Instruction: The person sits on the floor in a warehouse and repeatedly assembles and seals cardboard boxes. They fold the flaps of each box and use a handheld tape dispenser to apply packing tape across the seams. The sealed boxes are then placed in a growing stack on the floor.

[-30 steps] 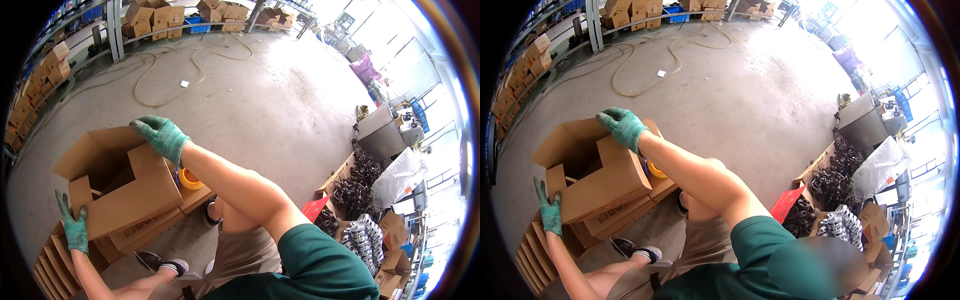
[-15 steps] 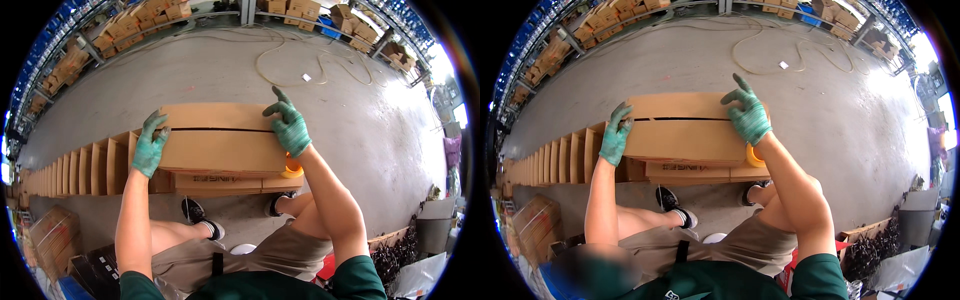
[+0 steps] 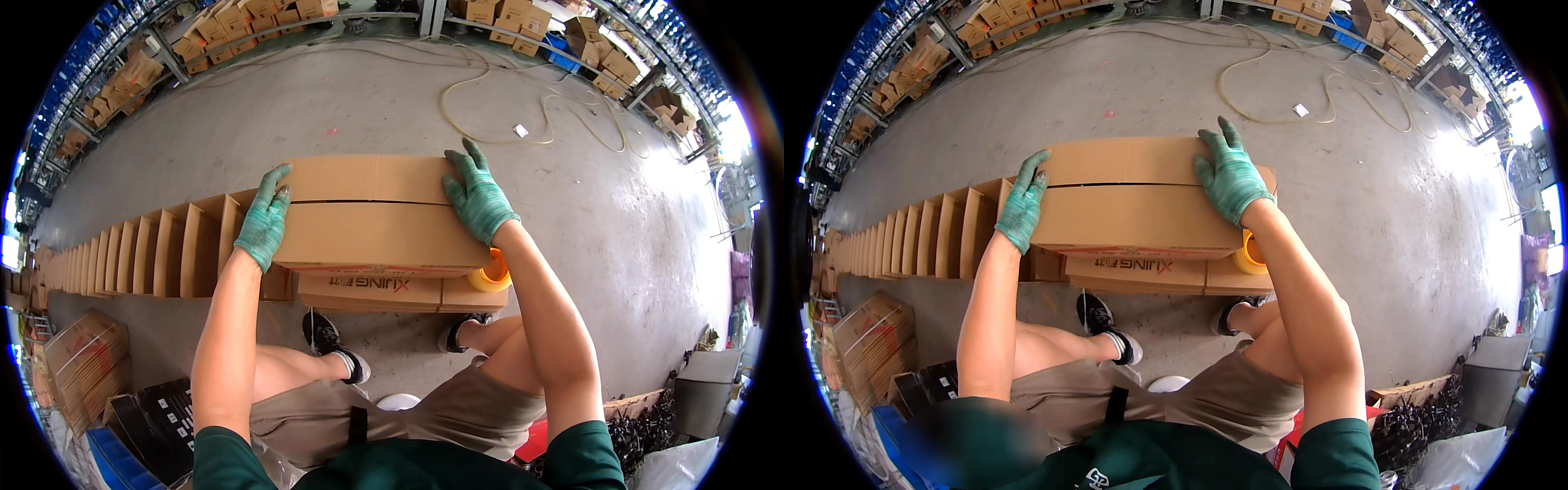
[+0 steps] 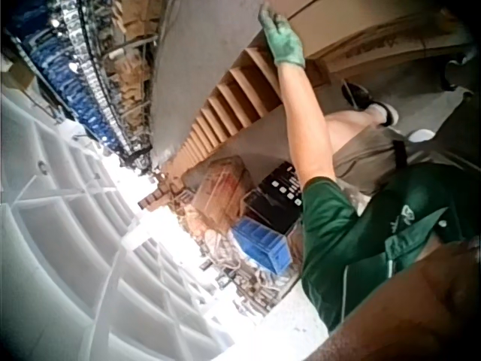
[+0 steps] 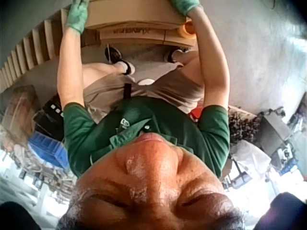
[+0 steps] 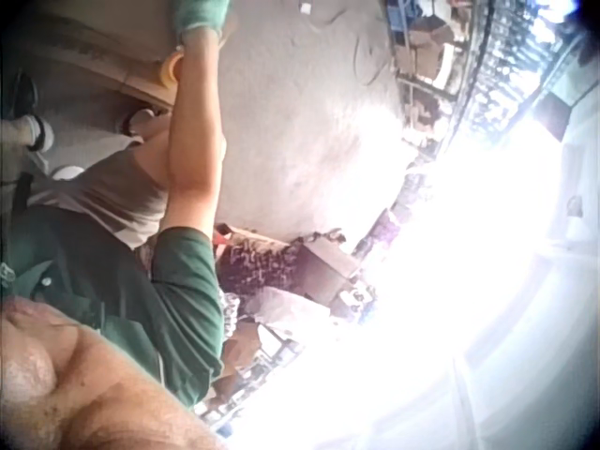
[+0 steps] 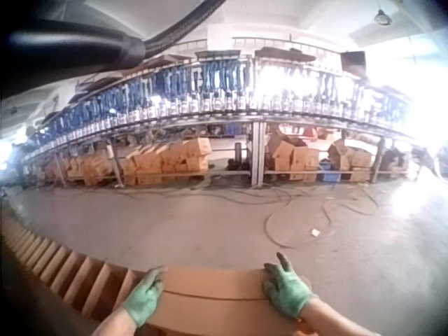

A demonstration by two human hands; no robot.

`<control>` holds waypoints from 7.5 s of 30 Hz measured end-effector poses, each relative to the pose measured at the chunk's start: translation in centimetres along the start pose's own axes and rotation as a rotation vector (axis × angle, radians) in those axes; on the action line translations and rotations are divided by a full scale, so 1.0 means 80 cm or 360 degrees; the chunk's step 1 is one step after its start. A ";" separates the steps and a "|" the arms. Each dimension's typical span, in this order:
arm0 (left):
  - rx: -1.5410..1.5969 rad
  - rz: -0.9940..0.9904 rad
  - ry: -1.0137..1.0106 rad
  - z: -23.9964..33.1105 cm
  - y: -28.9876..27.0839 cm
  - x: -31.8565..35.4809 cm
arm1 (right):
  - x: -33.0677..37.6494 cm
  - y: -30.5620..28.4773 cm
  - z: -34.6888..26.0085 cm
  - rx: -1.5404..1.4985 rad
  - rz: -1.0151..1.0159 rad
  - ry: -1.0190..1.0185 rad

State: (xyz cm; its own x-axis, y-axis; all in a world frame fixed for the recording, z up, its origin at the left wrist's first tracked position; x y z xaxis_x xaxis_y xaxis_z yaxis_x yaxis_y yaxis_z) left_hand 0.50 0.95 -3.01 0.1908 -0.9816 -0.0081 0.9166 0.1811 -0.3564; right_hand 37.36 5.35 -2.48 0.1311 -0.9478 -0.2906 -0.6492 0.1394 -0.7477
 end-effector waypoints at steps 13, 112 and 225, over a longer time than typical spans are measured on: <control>-0.0310 0.0042 0.0277 -0.023 -0.012 -0.006 | 0.026 -0.065 0.048 0.0492 -0.0514 0.0367; 0.1055 -0.0084 -0.0538 0.136 0.141 0.083 | -0.043 -0.087 -0.021 -0.1136 -0.0691 0.0239; 0.1315 0.0196 -0.0761 0.050 -0.095 -0.005 | 0.060 -0.099 -0.006 -0.1426 -0.0388 0.0220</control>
State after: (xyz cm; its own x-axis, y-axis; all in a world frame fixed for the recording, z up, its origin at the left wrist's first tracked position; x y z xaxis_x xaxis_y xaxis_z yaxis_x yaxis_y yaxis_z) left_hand -5.14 0.25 3.45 0.2579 -0.8575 0.4452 0.8036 0.4462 0.3938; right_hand 42.80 -0.46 2.33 0.2866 -0.9555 -0.0701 -0.9581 -0.2856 -0.0231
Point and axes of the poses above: each hand's wrist, its own x-axis away from the middle knuckle, its own y-axis out of the palm, z = x × y, the point moved 1 cm from there along -x, towards the middle knuckle, and after that the axes turned 9 degrees about z, right-handed, at the moved point
